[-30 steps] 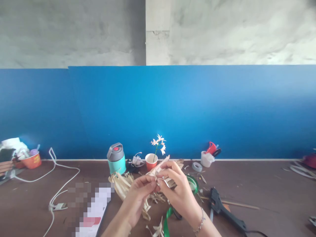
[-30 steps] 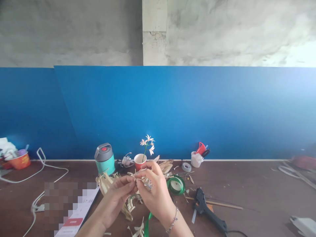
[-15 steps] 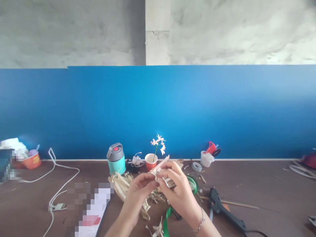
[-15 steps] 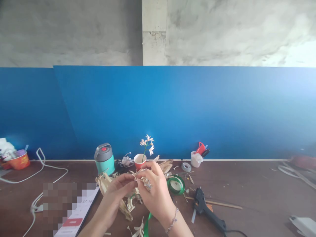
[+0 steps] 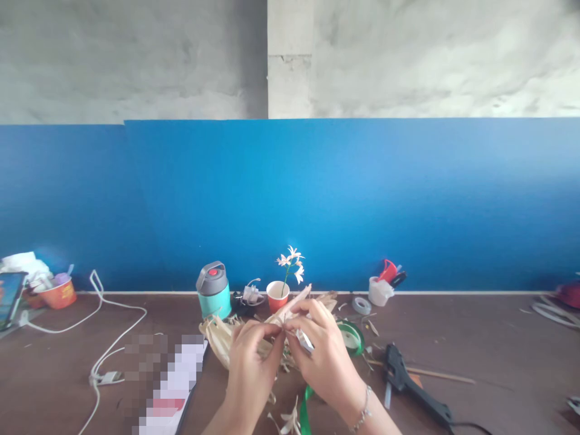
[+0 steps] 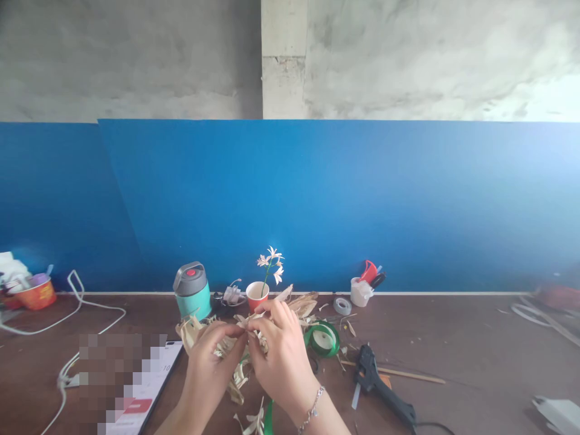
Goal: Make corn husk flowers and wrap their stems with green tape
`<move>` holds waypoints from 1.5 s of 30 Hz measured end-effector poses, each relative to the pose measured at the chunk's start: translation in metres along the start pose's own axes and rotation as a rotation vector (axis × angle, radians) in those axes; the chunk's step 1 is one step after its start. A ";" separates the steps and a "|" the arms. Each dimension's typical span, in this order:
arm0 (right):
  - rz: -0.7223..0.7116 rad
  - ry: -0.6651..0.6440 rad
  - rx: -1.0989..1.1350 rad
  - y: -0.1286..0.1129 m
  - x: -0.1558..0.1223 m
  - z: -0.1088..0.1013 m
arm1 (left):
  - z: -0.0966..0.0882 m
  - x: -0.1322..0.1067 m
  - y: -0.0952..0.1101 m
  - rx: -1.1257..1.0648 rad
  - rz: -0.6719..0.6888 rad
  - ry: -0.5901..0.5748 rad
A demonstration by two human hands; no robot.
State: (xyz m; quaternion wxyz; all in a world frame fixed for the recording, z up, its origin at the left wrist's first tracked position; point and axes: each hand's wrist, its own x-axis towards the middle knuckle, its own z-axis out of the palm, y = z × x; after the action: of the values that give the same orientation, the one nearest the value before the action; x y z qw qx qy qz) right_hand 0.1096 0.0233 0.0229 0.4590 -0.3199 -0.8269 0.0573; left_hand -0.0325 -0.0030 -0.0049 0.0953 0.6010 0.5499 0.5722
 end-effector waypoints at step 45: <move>0.920 0.006 1.177 0.014 0.005 0.007 | 0.002 0.008 0.006 -0.343 -0.361 -0.227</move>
State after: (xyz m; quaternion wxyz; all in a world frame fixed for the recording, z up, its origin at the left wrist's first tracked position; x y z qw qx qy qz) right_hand 0.1089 0.0393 0.0172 0.4861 -0.3352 -0.4410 0.6759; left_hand -0.0298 0.0019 0.0030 0.3571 0.5287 0.5287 0.5598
